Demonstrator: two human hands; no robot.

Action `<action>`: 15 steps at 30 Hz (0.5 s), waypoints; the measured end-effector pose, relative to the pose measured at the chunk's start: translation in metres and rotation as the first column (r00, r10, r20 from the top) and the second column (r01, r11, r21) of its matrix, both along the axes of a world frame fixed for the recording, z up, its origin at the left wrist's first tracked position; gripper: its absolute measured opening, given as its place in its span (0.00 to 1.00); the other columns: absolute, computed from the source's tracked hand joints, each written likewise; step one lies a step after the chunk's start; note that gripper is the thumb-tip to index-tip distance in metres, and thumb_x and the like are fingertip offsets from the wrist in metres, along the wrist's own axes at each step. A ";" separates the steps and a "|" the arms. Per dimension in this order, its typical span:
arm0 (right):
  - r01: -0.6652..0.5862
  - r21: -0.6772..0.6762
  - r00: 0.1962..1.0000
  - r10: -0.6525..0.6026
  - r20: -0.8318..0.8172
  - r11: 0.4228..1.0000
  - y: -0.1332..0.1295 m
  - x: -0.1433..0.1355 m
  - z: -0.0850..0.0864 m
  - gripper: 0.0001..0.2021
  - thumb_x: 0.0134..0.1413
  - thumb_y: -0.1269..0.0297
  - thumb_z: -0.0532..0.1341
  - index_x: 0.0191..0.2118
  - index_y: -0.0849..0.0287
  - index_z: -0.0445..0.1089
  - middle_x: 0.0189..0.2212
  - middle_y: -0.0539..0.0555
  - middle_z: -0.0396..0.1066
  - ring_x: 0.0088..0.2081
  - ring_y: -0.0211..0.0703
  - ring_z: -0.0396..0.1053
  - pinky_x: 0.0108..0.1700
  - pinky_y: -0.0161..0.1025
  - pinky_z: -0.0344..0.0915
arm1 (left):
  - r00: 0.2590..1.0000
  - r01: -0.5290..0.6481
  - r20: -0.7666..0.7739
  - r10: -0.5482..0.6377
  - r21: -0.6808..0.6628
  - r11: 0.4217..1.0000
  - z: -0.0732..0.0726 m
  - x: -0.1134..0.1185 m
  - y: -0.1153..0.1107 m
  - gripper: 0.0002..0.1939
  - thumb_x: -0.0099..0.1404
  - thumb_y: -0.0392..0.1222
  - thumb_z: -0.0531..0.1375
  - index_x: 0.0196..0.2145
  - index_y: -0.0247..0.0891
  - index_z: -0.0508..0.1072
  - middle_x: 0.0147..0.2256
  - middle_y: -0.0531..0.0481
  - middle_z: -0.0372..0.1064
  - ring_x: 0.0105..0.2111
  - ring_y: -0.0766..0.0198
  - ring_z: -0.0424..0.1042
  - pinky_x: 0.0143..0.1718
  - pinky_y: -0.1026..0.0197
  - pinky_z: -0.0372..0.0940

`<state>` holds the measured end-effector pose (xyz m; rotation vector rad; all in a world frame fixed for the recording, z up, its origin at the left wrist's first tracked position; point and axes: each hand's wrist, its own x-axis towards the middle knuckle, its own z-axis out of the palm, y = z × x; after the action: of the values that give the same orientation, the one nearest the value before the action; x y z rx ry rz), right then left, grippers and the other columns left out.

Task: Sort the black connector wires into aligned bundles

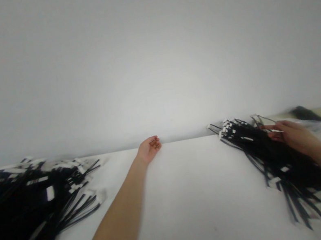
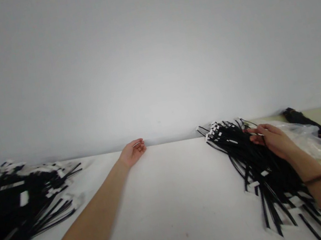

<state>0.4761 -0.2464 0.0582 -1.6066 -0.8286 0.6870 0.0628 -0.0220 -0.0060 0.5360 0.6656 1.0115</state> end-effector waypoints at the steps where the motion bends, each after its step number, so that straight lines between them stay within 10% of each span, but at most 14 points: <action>1: -0.009 0.008 1.000 0.009 0.000 1.000 0.002 0.000 -0.001 0.08 0.49 0.59 0.53 0.28 0.57 0.56 0.47 0.62 0.61 0.31 0.40 0.67 0.34 0.36 0.64 | 1.000 -0.001 -0.011 0.001 0.008 1.000 0.000 0.000 0.000 0.03 0.52 0.28 0.54 0.24 0.30 0.66 0.22 0.47 0.63 0.21 0.71 0.62 0.26 0.66 0.63; 9: -0.060 0.139 0.997 0.067 -0.046 0.988 0.000 -0.016 0.044 0.08 0.53 0.63 0.47 0.25 0.58 0.53 0.47 0.63 0.60 0.46 0.44 0.63 0.41 0.40 0.61 | 0.998 -0.019 -0.052 0.021 0.036 0.999 0.001 0.000 -0.003 0.02 0.51 0.28 0.55 0.23 0.29 0.66 0.21 0.47 0.63 0.21 0.69 0.63 0.26 0.65 0.63; 15: 0.037 0.380 0.999 -0.038 -0.006 0.924 -0.012 -0.022 0.073 0.12 0.54 0.64 0.43 0.27 0.59 0.59 0.58 0.60 0.41 0.55 0.43 0.50 0.45 0.40 0.57 | 0.998 -0.024 -0.053 0.027 0.049 0.999 0.001 0.000 -0.004 0.02 0.51 0.28 0.55 0.23 0.29 0.66 0.21 0.47 0.63 0.21 0.69 0.63 0.26 0.65 0.62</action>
<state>0.4546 -0.2586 0.1315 -1.2667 -0.8705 0.4623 0.0633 -0.0258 -0.0055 0.6001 0.6990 1.0420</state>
